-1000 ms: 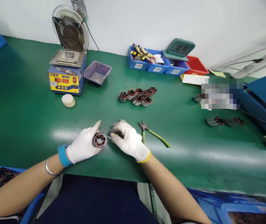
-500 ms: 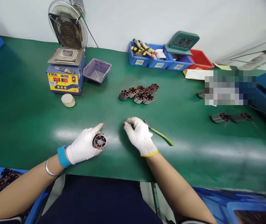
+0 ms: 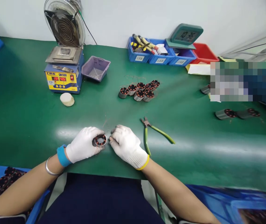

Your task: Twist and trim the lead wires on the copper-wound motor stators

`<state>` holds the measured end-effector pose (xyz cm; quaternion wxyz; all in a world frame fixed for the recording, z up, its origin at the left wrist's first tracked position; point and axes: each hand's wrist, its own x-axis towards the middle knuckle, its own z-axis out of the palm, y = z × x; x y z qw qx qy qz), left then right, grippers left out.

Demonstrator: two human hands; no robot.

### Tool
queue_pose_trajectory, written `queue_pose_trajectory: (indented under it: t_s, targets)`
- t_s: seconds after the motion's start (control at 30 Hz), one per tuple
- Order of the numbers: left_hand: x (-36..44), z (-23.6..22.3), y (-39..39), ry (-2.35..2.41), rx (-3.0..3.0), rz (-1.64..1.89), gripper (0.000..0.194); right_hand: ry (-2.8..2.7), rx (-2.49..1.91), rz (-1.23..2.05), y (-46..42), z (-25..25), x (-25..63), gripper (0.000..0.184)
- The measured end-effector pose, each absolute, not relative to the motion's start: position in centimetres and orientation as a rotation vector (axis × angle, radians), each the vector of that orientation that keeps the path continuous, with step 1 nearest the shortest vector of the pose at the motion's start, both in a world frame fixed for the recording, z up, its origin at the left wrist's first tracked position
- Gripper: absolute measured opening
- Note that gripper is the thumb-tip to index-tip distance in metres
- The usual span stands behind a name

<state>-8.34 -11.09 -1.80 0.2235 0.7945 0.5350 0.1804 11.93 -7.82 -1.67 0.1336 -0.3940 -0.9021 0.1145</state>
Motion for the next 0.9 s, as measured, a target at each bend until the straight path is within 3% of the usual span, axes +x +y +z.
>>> queue_pose_trajectory:
  t_s: [0.1,0.2,0.27,0.33,0.43,0.6,0.73,0.9]
  targets:
    - [-8.0,-1.1,-11.5,1.519,2.161,0.546,0.051,-2.682,-1.182,0.196,-8.3,-1.5,11.6,0.018]
    - [-6.8,-0.2,-12.6,1.622,2.133,0.64,0.076,-2.678,-1.257,0.121,-8.8,-0.8,11.3,0.033]
    - [-5.9,0.1,-13.2,1.689,2.152,0.61,0.054,-2.766,-1.205,0.09,-8.6,-0.2,11.4,0.04]
    - [-5.3,0.0,-13.6,1.74,2.213,0.544,0.021,-2.895,-1.132,0.075,-8.1,0.3,11.4,0.032]
    - [-5.4,-0.2,-13.6,1.757,2.255,0.521,0.009,-3.029,-1.067,0.136,-7.5,0.6,11.4,0.02]
    - [-6.5,0.4,-12.7,1.648,2.267,0.386,0.024,-2.793,-1.406,0.712,-7.5,1.3,11.8,0.016]
    - [-7.0,0.9,-11.8,1.534,2.282,0.32,0.016,-2.478,-1.398,1.391,-7.1,1.9,12.2,0.014]
    - [-7.5,0.6,-10.9,1.413,2.4,0.225,0.019,-2.114,-1.429,1.606,-7.0,1.1,13.0,0.015]
